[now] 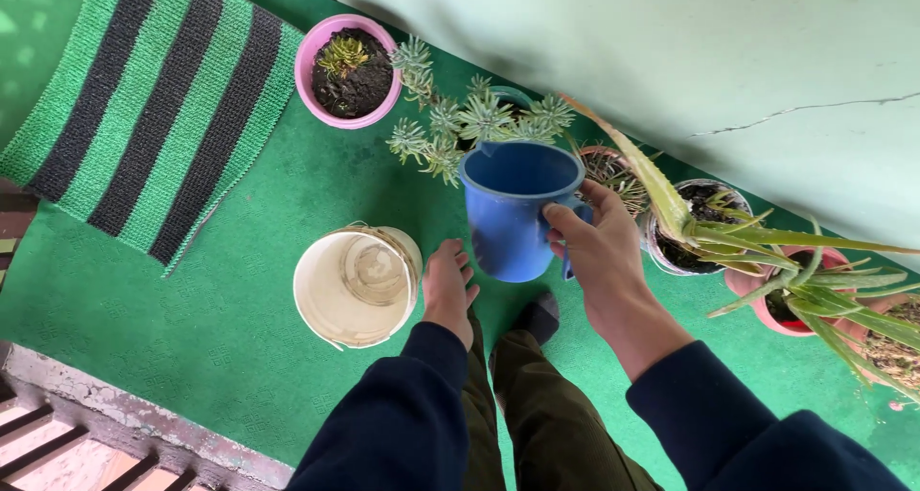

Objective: The person waters several potted plants on a balcony using a blue watering can. They scoop water from a white bucket, pour it into the watering can, and water each plant one at a time.

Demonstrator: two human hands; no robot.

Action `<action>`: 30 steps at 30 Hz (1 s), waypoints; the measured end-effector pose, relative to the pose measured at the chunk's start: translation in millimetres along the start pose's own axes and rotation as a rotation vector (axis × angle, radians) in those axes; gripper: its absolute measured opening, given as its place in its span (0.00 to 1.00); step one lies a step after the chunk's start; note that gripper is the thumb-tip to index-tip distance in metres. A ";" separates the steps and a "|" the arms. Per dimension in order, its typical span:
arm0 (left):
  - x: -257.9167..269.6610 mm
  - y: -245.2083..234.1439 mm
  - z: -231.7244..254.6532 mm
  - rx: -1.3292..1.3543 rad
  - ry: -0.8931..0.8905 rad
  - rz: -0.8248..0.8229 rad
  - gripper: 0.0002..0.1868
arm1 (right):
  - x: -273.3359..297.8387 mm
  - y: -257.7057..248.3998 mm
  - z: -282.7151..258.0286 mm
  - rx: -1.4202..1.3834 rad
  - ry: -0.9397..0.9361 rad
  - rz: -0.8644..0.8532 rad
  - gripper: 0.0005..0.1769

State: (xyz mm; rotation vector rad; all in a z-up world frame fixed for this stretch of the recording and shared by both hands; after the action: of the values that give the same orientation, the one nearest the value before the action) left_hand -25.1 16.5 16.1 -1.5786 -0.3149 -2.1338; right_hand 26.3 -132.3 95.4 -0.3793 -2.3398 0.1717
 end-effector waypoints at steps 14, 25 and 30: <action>-15.6 -27.1 57.8 0.066 -0.053 -0.029 0.34 | -22.8 70.3 -3.2 -0.007 0.154 -0.033 0.27; -31.3 -18.8 78.6 0.052 -0.118 -0.014 0.36 | -38.9 86.8 -12.5 -0.063 0.291 0.054 0.24; -32.0 -19.1 83.8 0.071 -0.150 -0.058 0.36 | -36.2 96.9 -29.1 -0.044 0.333 0.062 0.22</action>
State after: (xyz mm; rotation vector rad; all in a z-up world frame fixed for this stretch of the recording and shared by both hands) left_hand 43.3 77.6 13.8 -1.7106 -0.4853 -2.0271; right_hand 92.6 -51.8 69.6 -0.4647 -2.0078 0.0791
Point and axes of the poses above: each hand's wrist, its own x-axis away from the middle knuckle, its own y-axis out of the palm, z = x × y, the point moved 1 cm from there along -x, towards the middle knuckle, and after that the axes turned 3 degrees about -x, right-handed, at the moved point
